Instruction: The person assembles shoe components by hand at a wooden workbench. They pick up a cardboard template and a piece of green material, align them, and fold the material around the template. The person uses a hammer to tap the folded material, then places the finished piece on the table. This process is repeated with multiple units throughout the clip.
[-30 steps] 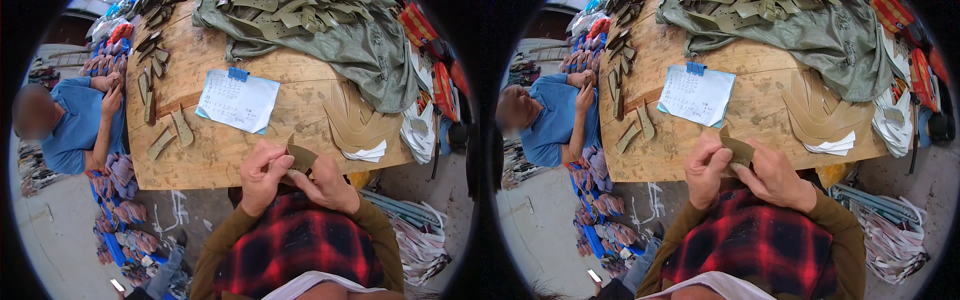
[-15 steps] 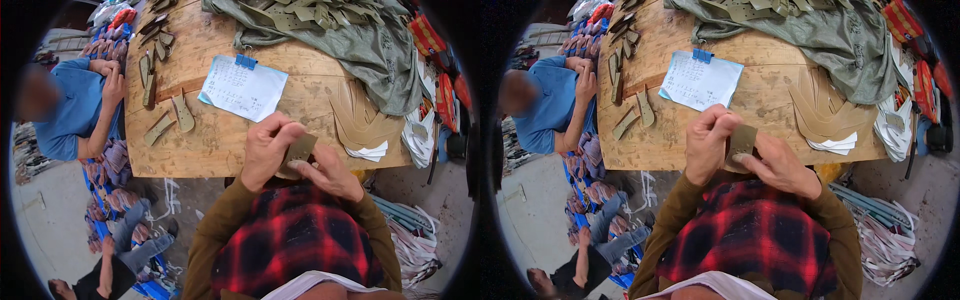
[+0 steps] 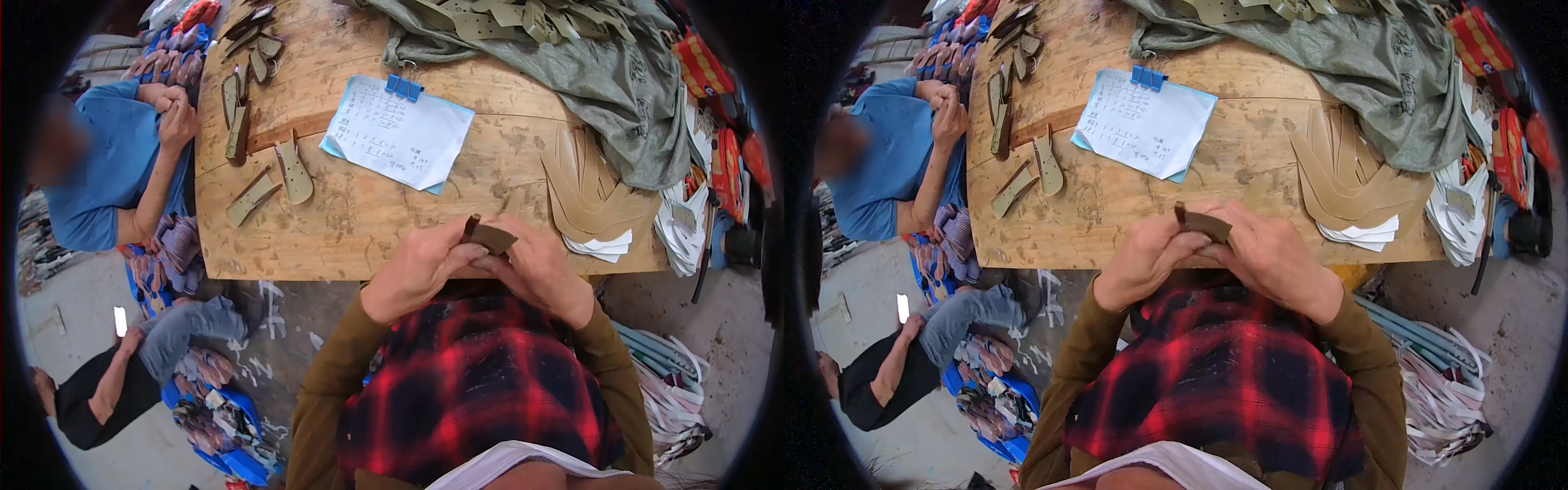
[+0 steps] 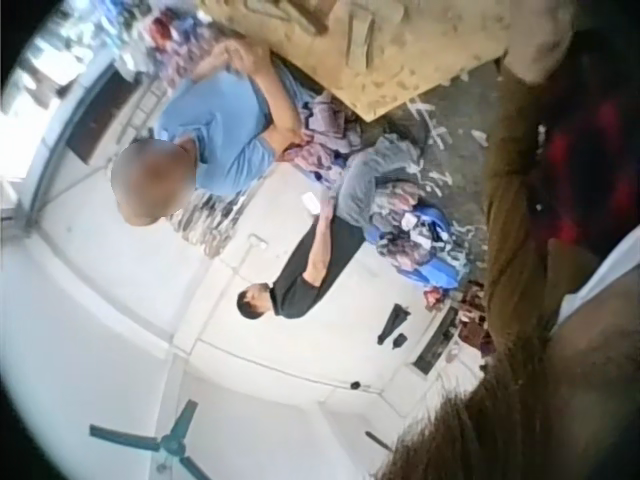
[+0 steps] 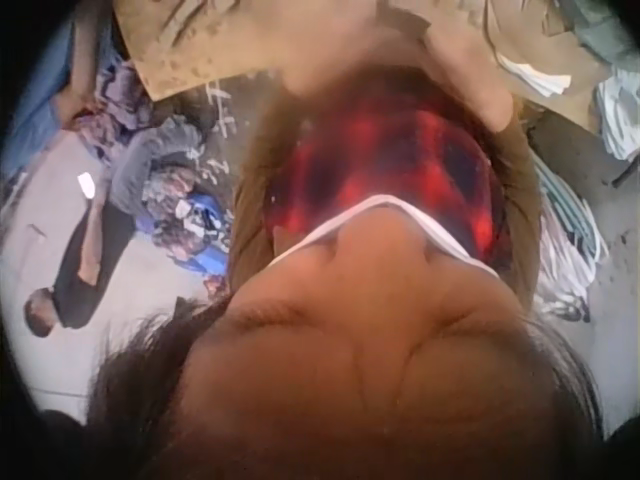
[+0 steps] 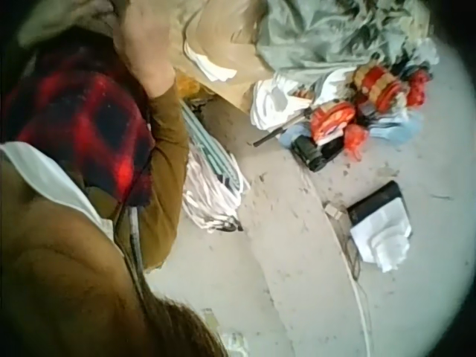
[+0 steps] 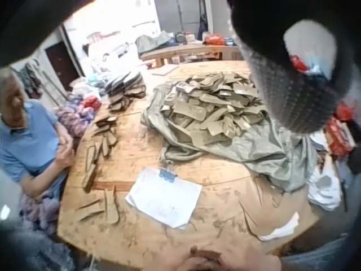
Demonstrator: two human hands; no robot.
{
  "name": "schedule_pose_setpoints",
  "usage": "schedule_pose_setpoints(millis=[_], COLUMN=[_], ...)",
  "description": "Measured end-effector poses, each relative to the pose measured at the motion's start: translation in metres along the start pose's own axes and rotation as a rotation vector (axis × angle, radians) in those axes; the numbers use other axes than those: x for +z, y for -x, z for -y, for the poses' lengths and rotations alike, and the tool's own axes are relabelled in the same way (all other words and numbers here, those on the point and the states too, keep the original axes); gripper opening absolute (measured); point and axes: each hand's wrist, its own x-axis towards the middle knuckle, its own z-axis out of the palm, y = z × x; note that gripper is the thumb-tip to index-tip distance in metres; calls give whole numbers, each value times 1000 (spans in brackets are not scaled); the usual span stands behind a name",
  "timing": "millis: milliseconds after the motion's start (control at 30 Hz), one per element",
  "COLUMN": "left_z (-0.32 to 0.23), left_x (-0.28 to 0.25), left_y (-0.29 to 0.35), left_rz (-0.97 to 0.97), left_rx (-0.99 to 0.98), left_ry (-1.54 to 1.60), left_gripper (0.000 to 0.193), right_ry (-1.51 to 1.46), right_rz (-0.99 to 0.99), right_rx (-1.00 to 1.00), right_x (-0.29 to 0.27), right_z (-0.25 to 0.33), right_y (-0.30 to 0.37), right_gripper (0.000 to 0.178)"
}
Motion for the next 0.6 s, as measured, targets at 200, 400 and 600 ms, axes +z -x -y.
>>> schedule_pose_setpoints(millis=[200,400,600], left_z=[-7,13,26], left_x=[-2,10,2], left_y=[8,11,15], left_rz=[-51,-266,-472], left_rx=[188,315,477], left_ry=[-6,-178,-139], left_gripper=[55,54,43], right_ry=[68,-40,-988], right_rz=[-46,0,-48], right_rx=[-72,-32,487], right_x=[6,4,2], right_z=[0,4,-6], right_y=[-4,-5,6], right_gripper=[31,62,60])
